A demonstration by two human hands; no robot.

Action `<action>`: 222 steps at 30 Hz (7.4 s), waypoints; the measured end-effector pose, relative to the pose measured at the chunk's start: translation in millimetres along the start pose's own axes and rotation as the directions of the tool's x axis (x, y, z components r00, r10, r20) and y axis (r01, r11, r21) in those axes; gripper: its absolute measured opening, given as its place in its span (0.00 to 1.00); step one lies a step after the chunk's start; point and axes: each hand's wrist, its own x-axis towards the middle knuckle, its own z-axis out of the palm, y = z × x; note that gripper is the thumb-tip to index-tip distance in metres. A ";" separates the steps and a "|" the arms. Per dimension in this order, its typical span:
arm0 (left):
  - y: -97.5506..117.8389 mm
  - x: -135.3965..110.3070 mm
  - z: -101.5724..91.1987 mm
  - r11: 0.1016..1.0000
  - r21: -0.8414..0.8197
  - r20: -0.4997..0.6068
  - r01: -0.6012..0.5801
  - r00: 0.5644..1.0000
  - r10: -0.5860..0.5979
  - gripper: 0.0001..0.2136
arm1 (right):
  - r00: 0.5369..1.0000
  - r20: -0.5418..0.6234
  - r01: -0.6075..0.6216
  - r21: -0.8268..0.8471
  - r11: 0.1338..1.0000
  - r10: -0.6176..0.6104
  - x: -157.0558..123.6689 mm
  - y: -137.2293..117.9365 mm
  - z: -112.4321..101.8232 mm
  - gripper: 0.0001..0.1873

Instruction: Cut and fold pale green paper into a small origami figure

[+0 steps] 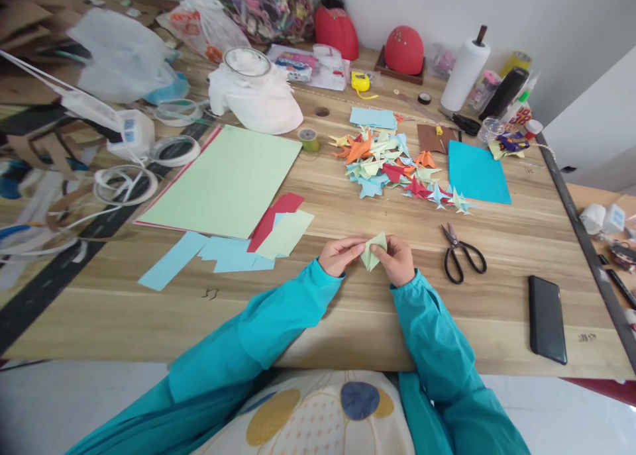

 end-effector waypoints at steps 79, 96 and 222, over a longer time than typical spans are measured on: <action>13.9 -4.6 -0.3 0.511 0.459 0.262 -0.727 0.660 0.704 0.04 | 0.964 0.168 0.241 -0.220 0.945 -0.207 -3.9 8.6 0.3 0.04; 14.9 -11.5 3.0 0.409 0.531 0.235 -0.742 0.593 0.770 0.08 | 0.974 0.157 0.202 -0.258 0.945 -0.166 -3.7 9.9 1.1 0.06; -3.6 0.6 -9.2 0.906 0.322 -0.158 -0.274 0.928 0.336 0.07 | 0.999 0.037 0.014 -0.024 1.000 -0.013 -2.8 -4.3 -4.5 0.16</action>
